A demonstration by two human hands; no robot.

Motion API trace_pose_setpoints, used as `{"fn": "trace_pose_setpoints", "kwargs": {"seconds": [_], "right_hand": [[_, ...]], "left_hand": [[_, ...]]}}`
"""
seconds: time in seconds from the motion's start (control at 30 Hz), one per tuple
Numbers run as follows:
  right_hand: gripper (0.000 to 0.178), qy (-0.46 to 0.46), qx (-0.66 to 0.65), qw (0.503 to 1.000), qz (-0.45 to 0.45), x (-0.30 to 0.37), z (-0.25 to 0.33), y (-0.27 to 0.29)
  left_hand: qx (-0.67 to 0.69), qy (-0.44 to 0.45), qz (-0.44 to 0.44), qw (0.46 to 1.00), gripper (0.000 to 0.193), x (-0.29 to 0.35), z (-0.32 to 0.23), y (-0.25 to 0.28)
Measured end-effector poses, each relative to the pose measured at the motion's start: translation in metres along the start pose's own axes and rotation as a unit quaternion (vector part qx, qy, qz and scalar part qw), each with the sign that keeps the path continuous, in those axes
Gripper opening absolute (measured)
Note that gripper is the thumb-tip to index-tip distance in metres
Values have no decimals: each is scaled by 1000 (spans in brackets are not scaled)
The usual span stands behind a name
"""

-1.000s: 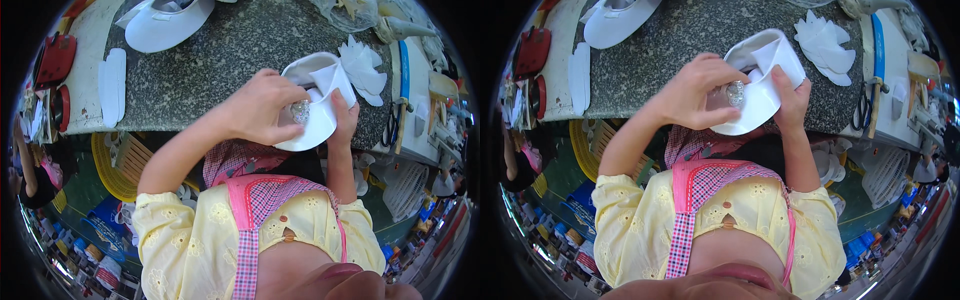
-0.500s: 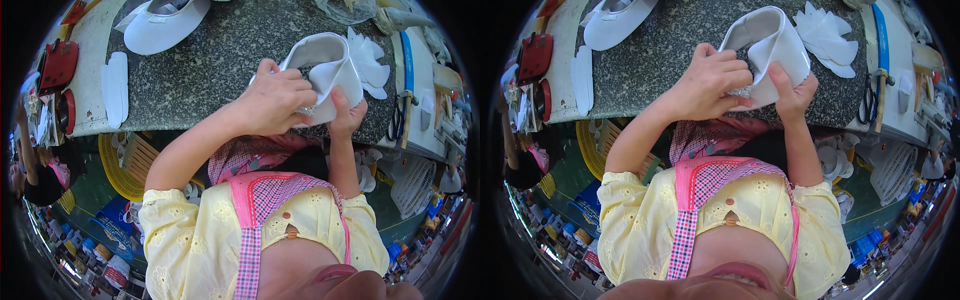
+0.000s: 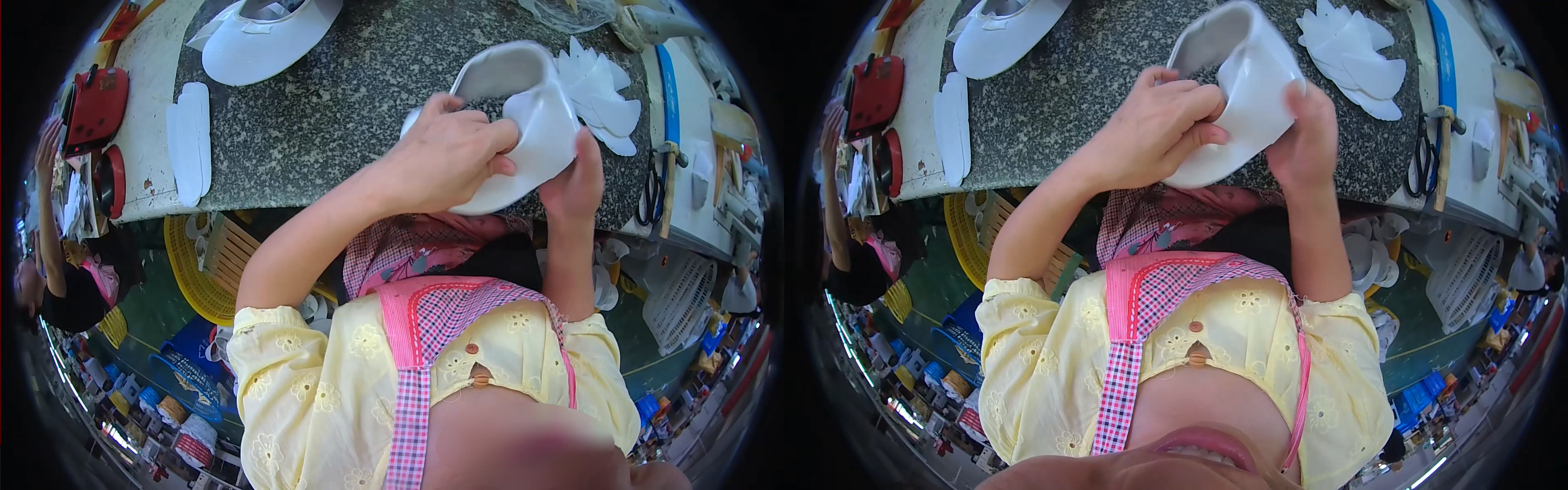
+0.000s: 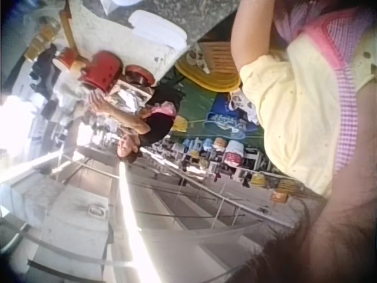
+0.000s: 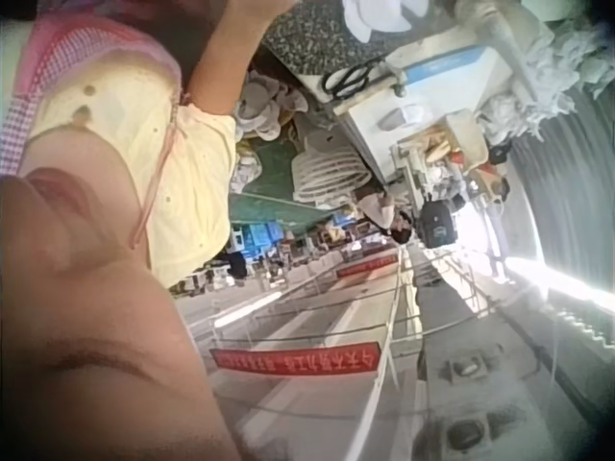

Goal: The person assembles shoe uppers by hand, inserting stiffener and lining pieces into the shoe collars, folding over the edges, and pressing the components together on the work table.

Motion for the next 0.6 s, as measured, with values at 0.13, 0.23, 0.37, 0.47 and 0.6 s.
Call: {"fn": "trace_pose_setpoints", "kwargs": {"seconds": [0.13, 0.23, 0.37, 0.47, 0.6], "right_hand": [[35, -148, -257, 954, 46, 0, -14, -14], [38, -144, -264, 953, 23, 5, -17, -18], [42, -116, -265, 957, 0, 15, -10, -22], [38, -107, -268, 957, 14, 11, -8, -24], [37, -110, -260, 959, 13, 15, -12, -33]], "left_hand": [[6, -41, 125, 991, 16, 6, -2, -22], [8, -6, 138, 990, 14, 5, 11, -18], [79, 6, 109, 991, 20, 0, 9, -1], [103, 43, -25, 993, 24, -9, 13, 47], [229, 281, 105, 926, 28, -10, 37, 9]]}}
Point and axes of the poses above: each hand's wrist, its own x-axis away from the middle knuckle, its own y-axis out of the back of the hand, z = x × y, the point moved 10 cm from there along -x, towards the middle knuckle, and after that the axes turned 7 degrees about -z, right-handed, at the moved point
